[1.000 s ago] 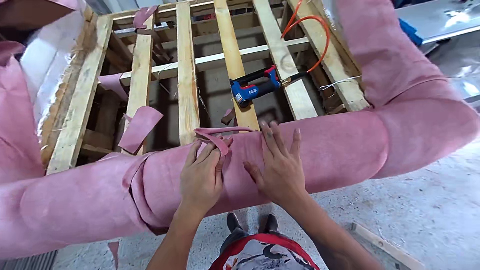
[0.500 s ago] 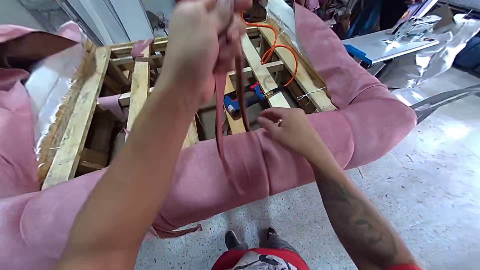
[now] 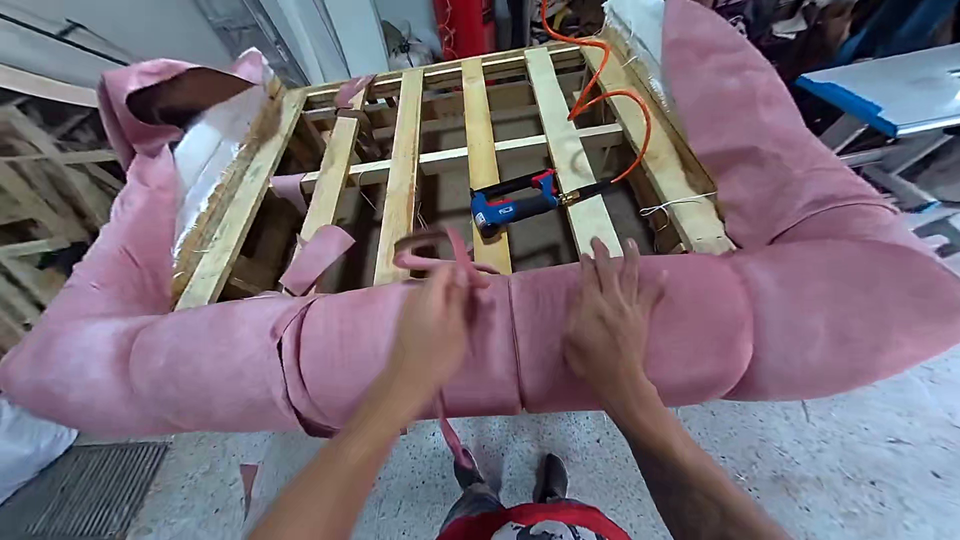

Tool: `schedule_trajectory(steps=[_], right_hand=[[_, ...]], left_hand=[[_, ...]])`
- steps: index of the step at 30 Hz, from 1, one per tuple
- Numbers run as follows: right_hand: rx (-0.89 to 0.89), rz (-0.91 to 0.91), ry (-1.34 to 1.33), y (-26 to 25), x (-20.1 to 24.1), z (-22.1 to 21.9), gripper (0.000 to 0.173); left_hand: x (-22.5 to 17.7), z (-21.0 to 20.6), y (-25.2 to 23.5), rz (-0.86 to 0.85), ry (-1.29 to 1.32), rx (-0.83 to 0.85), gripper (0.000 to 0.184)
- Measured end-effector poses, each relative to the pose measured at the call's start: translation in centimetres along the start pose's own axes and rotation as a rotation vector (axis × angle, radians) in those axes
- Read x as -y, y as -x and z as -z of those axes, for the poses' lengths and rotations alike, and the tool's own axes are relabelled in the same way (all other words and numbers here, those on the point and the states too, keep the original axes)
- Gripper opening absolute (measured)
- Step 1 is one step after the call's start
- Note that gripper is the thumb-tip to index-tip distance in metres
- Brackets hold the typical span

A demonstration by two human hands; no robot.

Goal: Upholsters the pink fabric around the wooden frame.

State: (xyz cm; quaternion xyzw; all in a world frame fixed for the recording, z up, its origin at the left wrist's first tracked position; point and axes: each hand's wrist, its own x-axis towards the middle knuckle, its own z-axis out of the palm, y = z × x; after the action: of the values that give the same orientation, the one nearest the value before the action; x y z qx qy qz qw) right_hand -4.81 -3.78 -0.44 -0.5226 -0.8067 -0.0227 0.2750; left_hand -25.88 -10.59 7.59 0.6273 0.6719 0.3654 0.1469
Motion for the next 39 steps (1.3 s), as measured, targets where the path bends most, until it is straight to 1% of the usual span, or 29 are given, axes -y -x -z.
schedule_trajectory(steps=[2,3,5,7,9,11,13,15,17,18,19,21,22,24,25,26,27,28,29,31,32,33,34,35,36,37,39], right_hand=[[0.061,0.103,-0.032,-0.1,3.0,-0.7,0.056],[0.101,0.166,-0.026,0.3,3.8,-1.3,0.054],[0.111,0.227,0.021,0.2,2.7,-2.0,0.053],[0.127,0.231,0.062,0.7,0.2,-1.6,0.052],[0.139,0.194,0.103,0.2,-2.1,-0.8,0.053],[0.12,0.155,0.087,-0.4,-3.9,0.1,0.054],[0.053,0.12,0.012,-0.7,-4.5,1.3,0.055],[-0.01,0.108,-0.049,-0.4,-2.5,2.4,0.06],[0.025,0.207,-0.089,0.7,1.3,2.0,0.062],[0.053,0.258,-0.093,1.2,2.7,0.8,0.06],[0.087,0.279,-0.072,1.6,3.2,-0.5,0.059],[0.114,0.241,0.013,1.9,1.7,-1.7,0.057],[0.115,0.192,0.039,1.4,0.2,-1.3,0.056],[0.121,0.082,0.02,0.2,-2.5,0.6,0.055],[0.079,0.031,-0.038,-0.4,-2.8,1.6,0.052],[0.021,-0.011,-0.105,-1.1,-2.3,2.6,0.048],[-0.01,-0.005,-0.181,-1.8,-1.0,3.6,0.044],[0.033,0.044,-0.268,-2.6,0.9,4.5,0.041],[0.127,0.114,-0.372,-3.7,2.8,5.1,0.043],[0.322,0.243,-0.583,-7.4,5.9,4.8,0.068],[0.364,0.265,-0.667,-9.6,6.8,4.1,0.072],[0.351,0.262,-0.724,-12.0,7.2,3.3,0.065],[0.337,0.24,-0.758,-14.3,7.2,3.0,0.053],[0.343,0.177,-0.783,-16.4,7.1,3.1,0.036],[0.355,0.106,-0.802,-18.2,6.8,3.4,0.032],[0.379,0.075,-0.814,-19.7,6.2,3.5,0.038],[0.411,0.129,-0.872,-22.2,4.3,2.9,0.042]], left_hand=[[1.2,-6.3,1.8,-0.038,-0.299,-0.115,0.036],[1.4,-8.2,2.1,-0.031,-0.419,-0.153,0.032],[2.3,-9.4,1.7,-0.007,-0.572,-0.203,0.028],[3.3,-9.2,2.2,0.034,-0.632,-0.218,0.028],[4.0,-8.6,2.2,0.08,-0.647,-0.234,0.029],[4.3,-8.0,2.0,0.093,-0.611,-0.253,0.033],[4.1,-6.9,1.9,0.062,-0.513,-0.251,0.035],[3.8,-5.9,1.5,-0.027,-0.392,-0.276,0.034],[3.5,-5.9,1.3,-0.159,-0.361,-0.228,0.03],[3.6,-6.3,1.2,-0.207,-0.377,-0.189,0.028],[4.1,-6.6,1.4,-0.217,-0.411,-0.156,0.03],[5.4,-5.7,2.1,-0.17,-0.422,-0.154,0.034],[6.0,-4.5,2.3,-0.123,-0.37,-0.175,0.036],[6.4,-1.8,3.7,0.015,-0.161,-0.255,0.035],[5.6,-0.7,4.1,0.049,-0.06,-0.308,0.031],[4.2,0.5,4.0,0.047,0.073,-0.318,0.029],[2.3,1.7,3.4,0.019,0.224,-0.278,0.027],[0.2,3.0,2.3,-0.01,0.369,-0.216,0.027],[-1.8,4.3,0.6,-0.042,0.48,-0.16,0.028],[-5.4,6.9,-4.1,-0.143,0.584,-0.082,0.03],[-7.2,8.1,-6.5,-0.181,0.623,-0.042,0.03],[-8.9,9.2,-8.9,-0.192,0.678,0.011,0.03],[-10.4,10.2,-10.9,-0.182,0.745,0.067,0.028],[-11.6,11.0,-12.9,-0.182,0.813,0.099,0.023],[-12.5,11.5,-14.6,-0.185,0.86,0.118,0.026],[-13.0,11.8,-16.0,-0.201,0.913,0.122,0.032],[-13.5,11.6,-17.6,-0.236,1.039,0.098,0.035]])
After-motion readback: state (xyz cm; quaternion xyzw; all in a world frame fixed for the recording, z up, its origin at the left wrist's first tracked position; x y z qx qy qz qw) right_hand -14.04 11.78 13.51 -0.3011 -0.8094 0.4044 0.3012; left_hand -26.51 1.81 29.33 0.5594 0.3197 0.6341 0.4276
